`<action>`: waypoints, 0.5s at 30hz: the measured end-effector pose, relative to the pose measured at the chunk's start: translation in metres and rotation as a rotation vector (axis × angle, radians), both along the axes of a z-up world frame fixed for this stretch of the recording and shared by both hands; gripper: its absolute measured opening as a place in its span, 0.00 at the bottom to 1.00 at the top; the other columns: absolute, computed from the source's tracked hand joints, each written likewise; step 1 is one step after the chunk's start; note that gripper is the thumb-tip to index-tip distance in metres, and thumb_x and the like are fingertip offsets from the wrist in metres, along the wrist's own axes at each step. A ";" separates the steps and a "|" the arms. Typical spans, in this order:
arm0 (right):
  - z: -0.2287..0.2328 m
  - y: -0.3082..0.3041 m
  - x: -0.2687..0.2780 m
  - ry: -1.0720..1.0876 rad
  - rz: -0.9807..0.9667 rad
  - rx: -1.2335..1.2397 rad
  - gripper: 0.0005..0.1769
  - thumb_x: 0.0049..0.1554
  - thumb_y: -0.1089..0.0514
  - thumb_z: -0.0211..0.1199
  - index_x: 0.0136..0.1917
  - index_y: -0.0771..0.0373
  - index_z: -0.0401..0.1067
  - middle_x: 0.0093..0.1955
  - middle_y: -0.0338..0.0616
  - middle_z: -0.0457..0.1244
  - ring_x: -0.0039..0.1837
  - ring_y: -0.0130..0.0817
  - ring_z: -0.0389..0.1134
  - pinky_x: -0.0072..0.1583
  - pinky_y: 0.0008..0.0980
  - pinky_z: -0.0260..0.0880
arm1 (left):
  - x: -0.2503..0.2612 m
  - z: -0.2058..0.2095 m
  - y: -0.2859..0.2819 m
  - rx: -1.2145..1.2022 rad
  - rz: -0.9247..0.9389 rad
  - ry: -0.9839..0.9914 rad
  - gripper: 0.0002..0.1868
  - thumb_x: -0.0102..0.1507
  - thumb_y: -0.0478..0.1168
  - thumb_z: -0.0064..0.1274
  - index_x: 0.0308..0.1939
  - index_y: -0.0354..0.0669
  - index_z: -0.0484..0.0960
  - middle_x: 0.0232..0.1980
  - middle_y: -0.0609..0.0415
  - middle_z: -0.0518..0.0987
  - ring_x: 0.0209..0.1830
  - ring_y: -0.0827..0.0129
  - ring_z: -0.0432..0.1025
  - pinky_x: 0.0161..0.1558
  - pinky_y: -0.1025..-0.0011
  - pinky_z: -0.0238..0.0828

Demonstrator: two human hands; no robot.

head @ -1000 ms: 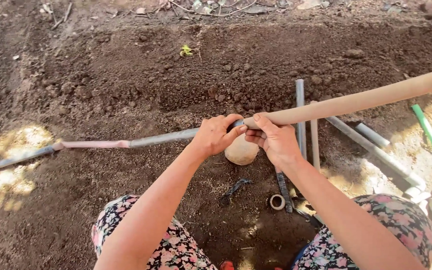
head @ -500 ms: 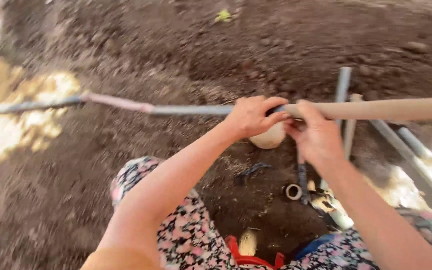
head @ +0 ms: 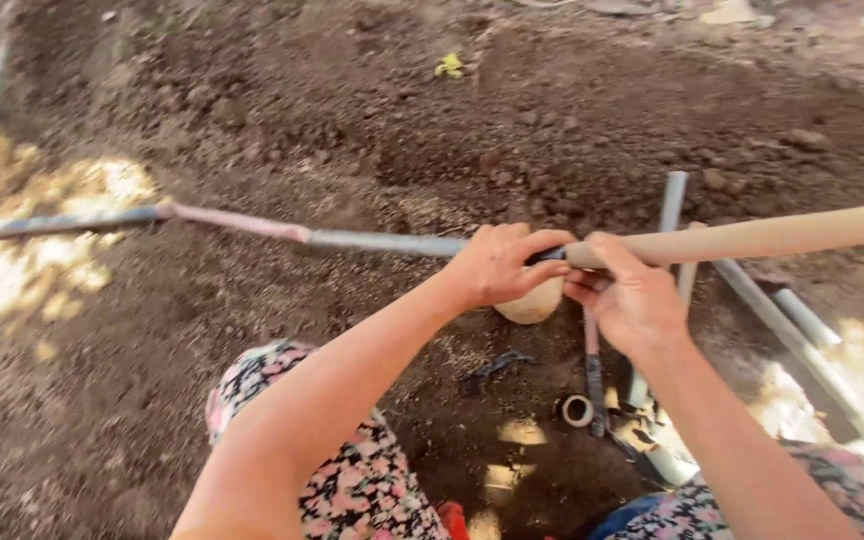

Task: The person sits on a small stool outdoors and assembles a pipe system. They connect a long beige pipe to a metal pipe attached to a coconut, then use a knife to cut the coconut. Finally, they connect a short metal pipe to the assembly.

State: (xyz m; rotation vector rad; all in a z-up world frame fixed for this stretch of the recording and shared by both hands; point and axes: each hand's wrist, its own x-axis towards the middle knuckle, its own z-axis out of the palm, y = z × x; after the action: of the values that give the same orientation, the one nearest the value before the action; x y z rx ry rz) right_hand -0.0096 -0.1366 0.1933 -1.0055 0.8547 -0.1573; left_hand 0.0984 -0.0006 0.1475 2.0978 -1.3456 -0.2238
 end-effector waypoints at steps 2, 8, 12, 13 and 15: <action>-0.004 -0.004 0.002 -0.050 -0.018 0.061 0.18 0.47 0.55 0.69 0.47 0.60 0.64 0.39 0.46 0.58 0.37 0.42 0.67 0.43 0.45 0.74 | 0.001 0.012 0.006 -0.090 0.000 0.013 0.21 0.65 0.60 0.37 0.57 0.60 0.70 0.26 0.50 0.69 0.28 0.55 0.71 0.35 0.62 0.69; -0.015 -0.014 0.007 -0.123 0.011 -0.002 0.15 0.47 0.61 0.68 0.48 0.61 0.69 0.37 0.48 0.61 0.35 0.45 0.69 0.40 0.45 0.75 | 0.005 -0.003 0.003 -0.118 0.034 -0.075 0.25 0.61 0.64 0.41 0.56 0.61 0.71 0.27 0.51 0.70 0.30 0.54 0.72 0.36 0.60 0.69; -0.002 -0.006 0.006 -0.170 0.065 -0.058 0.14 0.47 0.63 0.68 0.47 0.64 0.70 0.36 0.52 0.63 0.36 0.44 0.70 0.40 0.44 0.76 | 0.005 -0.006 0.002 -0.080 0.041 -0.083 0.24 0.60 0.64 0.41 0.57 0.65 0.70 0.28 0.52 0.70 0.32 0.55 0.72 0.37 0.61 0.70; 0.000 -0.005 0.005 -0.176 0.059 -0.050 0.15 0.47 0.63 0.68 0.47 0.63 0.70 0.37 0.52 0.64 0.35 0.42 0.70 0.40 0.43 0.76 | 0.004 -0.003 0.003 -0.085 0.044 -0.068 0.24 0.61 0.63 0.42 0.57 0.63 0.70 0.28 0.51 0.71 0.32 0.53 0.72 0.37 0.60 0.69; 0.002 -0.003 0.005 -0.182 0.053 -0.043 0.15 0.46 0.63 0.68 0.48 0.62 0.69 0.37 0.53 0.65 0.35 0.41 0.70 0.40 0.42 0.76 | 0.004 -0.002 0.003 -0.092 0.047 -0.053 0.24 0.61 0.63 0.42 0.56 0.62 0.70 0.29 0.50 0.71 0.32 0.52 0.72 0.38 0.59 0.69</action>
State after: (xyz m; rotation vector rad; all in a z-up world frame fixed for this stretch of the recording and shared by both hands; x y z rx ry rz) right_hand -0.0051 -0.1401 0.1951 -1.0365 0.6609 -0.2190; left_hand 0.1020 0.0022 0.1458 2.0690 -1.3099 -0.0856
